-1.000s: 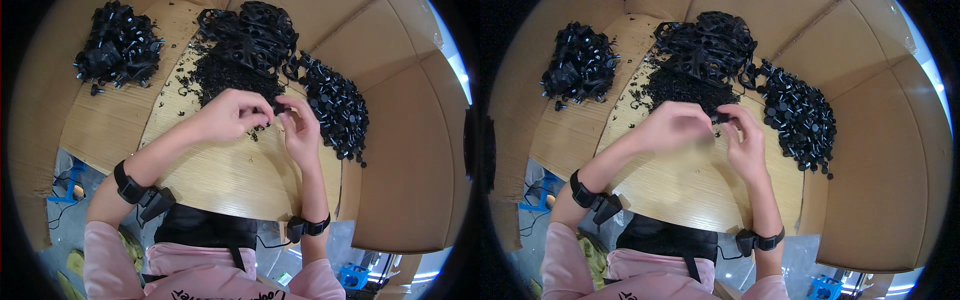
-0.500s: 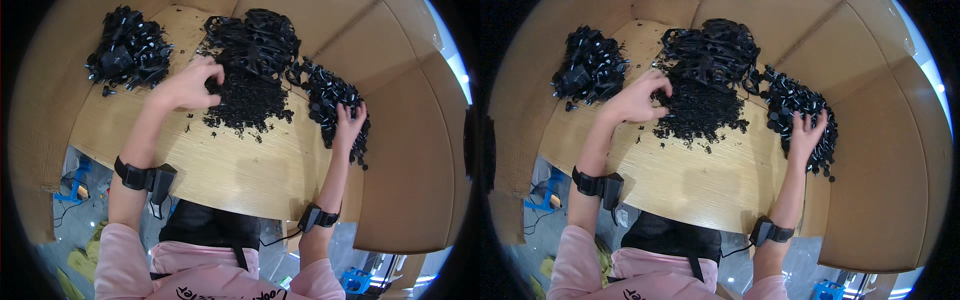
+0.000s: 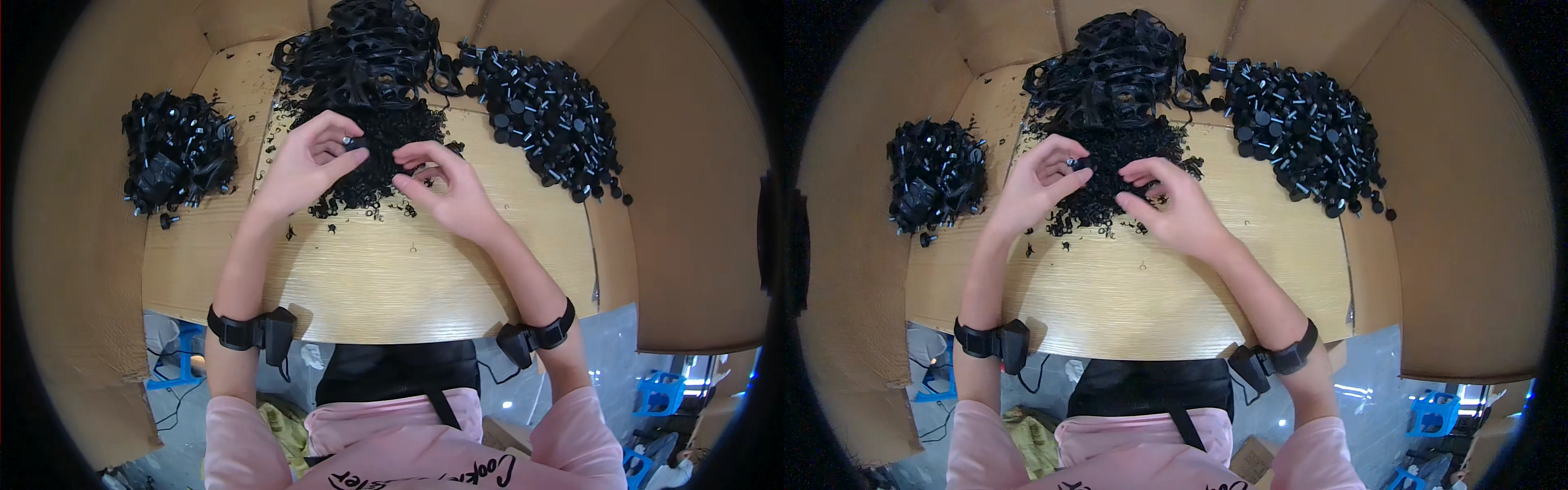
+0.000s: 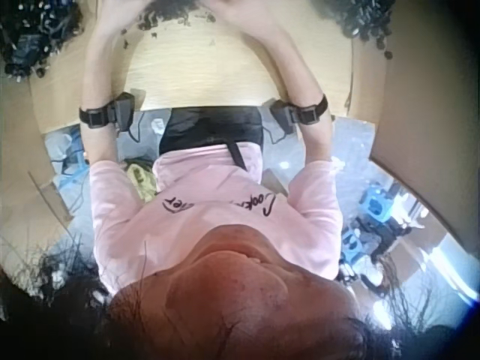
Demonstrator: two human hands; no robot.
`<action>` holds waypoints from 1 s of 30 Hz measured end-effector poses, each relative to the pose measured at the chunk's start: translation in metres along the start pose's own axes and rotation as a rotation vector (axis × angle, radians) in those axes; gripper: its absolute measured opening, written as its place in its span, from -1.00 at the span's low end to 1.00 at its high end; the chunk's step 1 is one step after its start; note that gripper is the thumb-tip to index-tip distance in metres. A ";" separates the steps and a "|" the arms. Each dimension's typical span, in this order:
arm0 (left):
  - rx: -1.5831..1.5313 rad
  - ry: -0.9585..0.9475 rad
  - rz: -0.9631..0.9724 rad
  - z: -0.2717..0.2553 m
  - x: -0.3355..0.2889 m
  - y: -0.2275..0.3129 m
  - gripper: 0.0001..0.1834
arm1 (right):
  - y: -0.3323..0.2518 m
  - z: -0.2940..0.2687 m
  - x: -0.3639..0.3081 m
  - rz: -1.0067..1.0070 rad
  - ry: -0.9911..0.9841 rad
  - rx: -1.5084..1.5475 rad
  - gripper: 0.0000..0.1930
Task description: Sorting and inspecting small black plastic components on a table within cardboard partitions.
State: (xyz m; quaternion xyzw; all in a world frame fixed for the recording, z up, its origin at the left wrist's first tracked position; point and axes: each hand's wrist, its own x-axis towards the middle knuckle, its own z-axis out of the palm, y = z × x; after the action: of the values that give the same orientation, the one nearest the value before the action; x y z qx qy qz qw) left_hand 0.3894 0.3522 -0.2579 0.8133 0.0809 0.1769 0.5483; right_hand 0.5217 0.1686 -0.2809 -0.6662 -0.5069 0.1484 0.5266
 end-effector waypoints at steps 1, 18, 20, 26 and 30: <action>-0.160 0.003 -0.009 0.009 0.000 0.003 -0.74 | -0.007 0.005 -0.003 -0.035 -0.003 -0.010 -0.63; -0.483 0.073 0.012 0.043 0.005 -0.007 -0.75 | -0.005 0.007 -0.006 0.014 0.142 0.185 -0.65; -0.475 0.022 -0.088 0.039 0.005 -0.011 -0.70 | -0.005 0.005 -0.006 -0.020 0.128 0.140 -0.65; -0.623 0.018 -0.148 0.040 0.004 -0.007 -0.70 | 0.000 0.008 -0.005 -0.013 0.145 0.270 -0.64; -0.610 0.008 -0.152 0.040 0.002 -0.005 -0.68 | -0.008 0.006 -0.005 0.121 0.101 0.450 -0.62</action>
State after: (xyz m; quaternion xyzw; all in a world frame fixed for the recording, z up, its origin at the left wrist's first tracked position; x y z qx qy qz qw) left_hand 0.4066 0.3203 -0.2757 0.6022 0.0869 0.1549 0.7784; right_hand 0.5113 0.1672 -0.2781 -0.5675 -0.3934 0.2555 0.6767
